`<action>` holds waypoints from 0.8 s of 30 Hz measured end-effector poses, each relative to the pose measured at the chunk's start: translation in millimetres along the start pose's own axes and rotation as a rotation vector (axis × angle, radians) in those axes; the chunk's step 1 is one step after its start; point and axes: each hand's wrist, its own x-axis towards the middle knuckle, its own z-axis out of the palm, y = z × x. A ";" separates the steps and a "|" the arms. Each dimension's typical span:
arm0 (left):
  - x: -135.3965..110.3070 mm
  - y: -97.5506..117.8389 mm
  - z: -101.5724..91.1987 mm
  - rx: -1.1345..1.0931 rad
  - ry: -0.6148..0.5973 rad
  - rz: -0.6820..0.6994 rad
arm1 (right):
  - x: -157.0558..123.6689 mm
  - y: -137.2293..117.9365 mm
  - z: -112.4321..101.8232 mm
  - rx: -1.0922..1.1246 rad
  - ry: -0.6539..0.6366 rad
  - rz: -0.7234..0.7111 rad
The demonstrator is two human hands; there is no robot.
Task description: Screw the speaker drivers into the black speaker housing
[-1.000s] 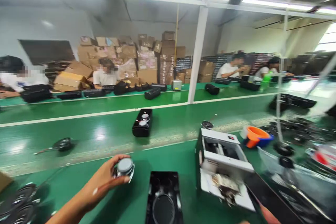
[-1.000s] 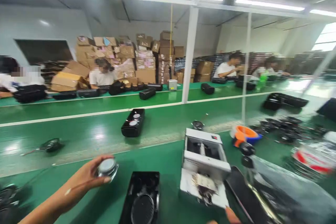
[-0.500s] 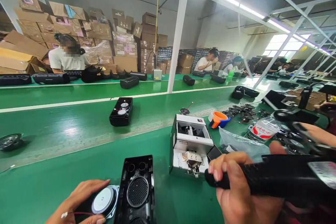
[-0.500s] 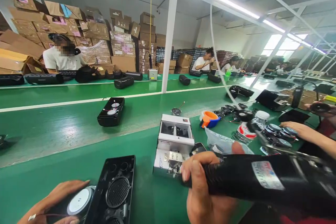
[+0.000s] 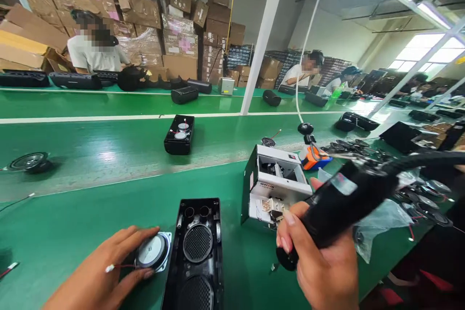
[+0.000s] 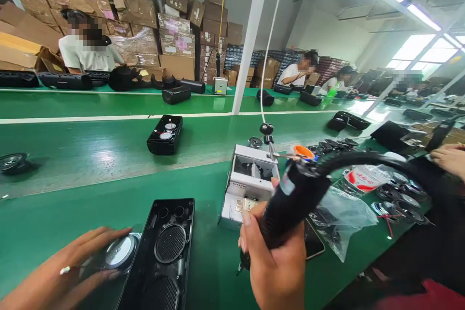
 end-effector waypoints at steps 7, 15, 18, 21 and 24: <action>20.1 58.7 -52.9 -0.175 0.005 -0.144 | -5.2 -22.9 21.4 0.097 -0.006 0.035; 43.7 120.3 -16.4 -0.099 -0.224 0.176 | 8.3 -33.9 86.9 0.292 0.094 -0.133; 47.1 118.6 0.7 -0.038 -0.286 0.153 | 8.9 -22.5 92.8 0.296 -0.004 -0.211; 47.7 113.4 8.4 -0.007 -0.314 0.099 | 6.3 -8.4 91.1 0.285 -0.093 -0.224; 47.6 109.5 11.4 0.016 -0.341 0.072 | 2.0 0.7 91.0 0.273 -0.129 -0.205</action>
